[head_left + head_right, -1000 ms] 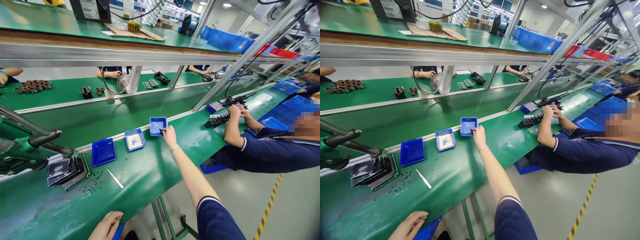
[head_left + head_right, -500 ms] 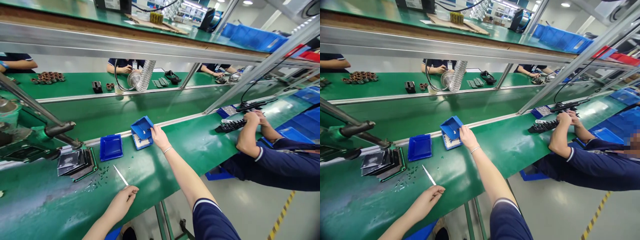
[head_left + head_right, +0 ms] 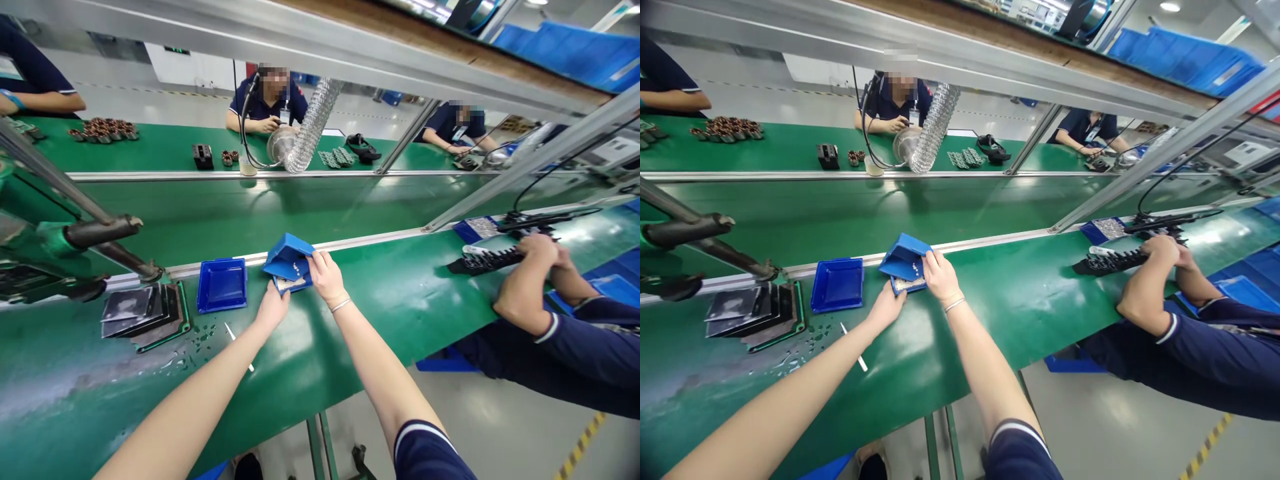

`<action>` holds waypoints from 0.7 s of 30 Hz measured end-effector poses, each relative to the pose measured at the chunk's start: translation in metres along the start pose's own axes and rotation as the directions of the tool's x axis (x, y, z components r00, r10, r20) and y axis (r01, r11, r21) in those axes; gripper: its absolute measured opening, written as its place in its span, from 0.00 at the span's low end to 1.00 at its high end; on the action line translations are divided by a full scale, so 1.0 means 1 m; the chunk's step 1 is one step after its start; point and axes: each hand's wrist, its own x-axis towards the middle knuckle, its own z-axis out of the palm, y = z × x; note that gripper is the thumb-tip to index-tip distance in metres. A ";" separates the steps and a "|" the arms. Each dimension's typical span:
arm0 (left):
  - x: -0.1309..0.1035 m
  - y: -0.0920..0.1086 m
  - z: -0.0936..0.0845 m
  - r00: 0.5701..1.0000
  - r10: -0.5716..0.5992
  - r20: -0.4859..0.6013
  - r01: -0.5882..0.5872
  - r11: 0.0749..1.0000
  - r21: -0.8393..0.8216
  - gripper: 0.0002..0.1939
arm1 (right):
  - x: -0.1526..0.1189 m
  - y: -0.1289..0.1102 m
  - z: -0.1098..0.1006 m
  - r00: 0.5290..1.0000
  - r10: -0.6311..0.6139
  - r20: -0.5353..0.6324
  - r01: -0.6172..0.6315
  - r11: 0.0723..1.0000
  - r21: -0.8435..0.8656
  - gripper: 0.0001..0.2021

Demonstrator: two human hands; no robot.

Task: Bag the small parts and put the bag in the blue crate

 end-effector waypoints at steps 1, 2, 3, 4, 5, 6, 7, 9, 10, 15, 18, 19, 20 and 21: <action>0.010 0.002 0.003 1.000 -0.022 0.010 0.022 1.000 -0.009 0.21 | -0.003 -0.004 0.002 0.999 0.037 -0.021 -0.036 0.999 0.010 0.15; 0.017 0.002 0.005 0.999 -0.046 0.021 0.047 0.999 -0.016 0.19 | -0.006 -0.008 0.004 0.996 0.081 -0.037 -0.080 0.997 0.023 0.14; 0.021 0.002 0.005 0.997 -0.067 0.033 0.067 0.998 -0.021 0.17 | -0.010 -0.012 0.006 0.990 0.129 -0.052 -0.127 0.991 0.037 0.14; 0.024 0.002 0.005 0.996 -0.076 0.044 0.077 0.997 -0.024 0.16 | -0.013 -0.016 0.008 0.983 0.173 -0.069 -0.169 0.984 0.053 0.13; 0.025 0.002 0.004 0.995 -0.079 0.056 0.081 0.996 -0.025 0.14 | -0.016 -0.019 0.009 0.974 0.209 -0.091 -0.204 0.977 0.068 0.12; 0.025 0.003 0.003 0.995 -0.078 0.067 0.080 0.996 -0.026 0.13 | -0.019 -0.022 0.010 0.965 0.235 -0.117 -0.227 0.970 0.083 0.11; 0.024 0.003 0.001 0.994 -0.078 0.082 0.080 0.996 -0.027 0.12 | -0.021 -0.024 0.010 0.957 0.254 -0.142 -0.242 0.966 0.096 0.10; 0.020 0.005 -0.001 0.989 -0.081 0.120 0.085 0.996 -0.028 0.10 | -0.025 -0.025 0.010 0.946 0.268 -0.181 -0.250 0.961 0.118 0.10; 0.017 0.007 -0.002 0.987 -0.083 0.139 0.088 0.996 -0.027 0.10 | -0.027 -0.025 0.009 0.944 0.274 -0.185 -0.252 0.959 0.131 0.10; 0.009 0.010 -0.001 0.982 -0.086 0.169 0.088 0.996 -0.004 0.10 | -0.027 -0.020 -0.001 0.947 0.302 -0.107 -0.276 0.939 0.203 0.13; 0.004 0.006 0.001 0.987 -0.073 0.146 0.071 0.997 0.018 0.11 | -0.019 -0.014 -0.015 0.918 0.391 -0.070 -0.365 0.899 0.241 0.14; 0.003 0.002 0.001 0.989 -0.068 0.135 0.065 0.998 0.026 0.11 | -0.016 -0.011 -0.021 0.888 0.455 -0.070 -0.426 0.869 0.251 0.14; 0.001 -0.002 0.001 0.991 -0.063 0.121 0.059 0.998 0.036 0.10 | -0.014 -0.006 -0.026 0.848 0.526 -0.071 -0.493 0.830 0.261 0.13; -0.002 -0.007 0.001 0.993 -0.058 0.105 0.053 0.998 0.044 0.10 | -0.014 0.000 -0.030 0.801 0.595 -0.066 -0.558 0.782 0.276 0.13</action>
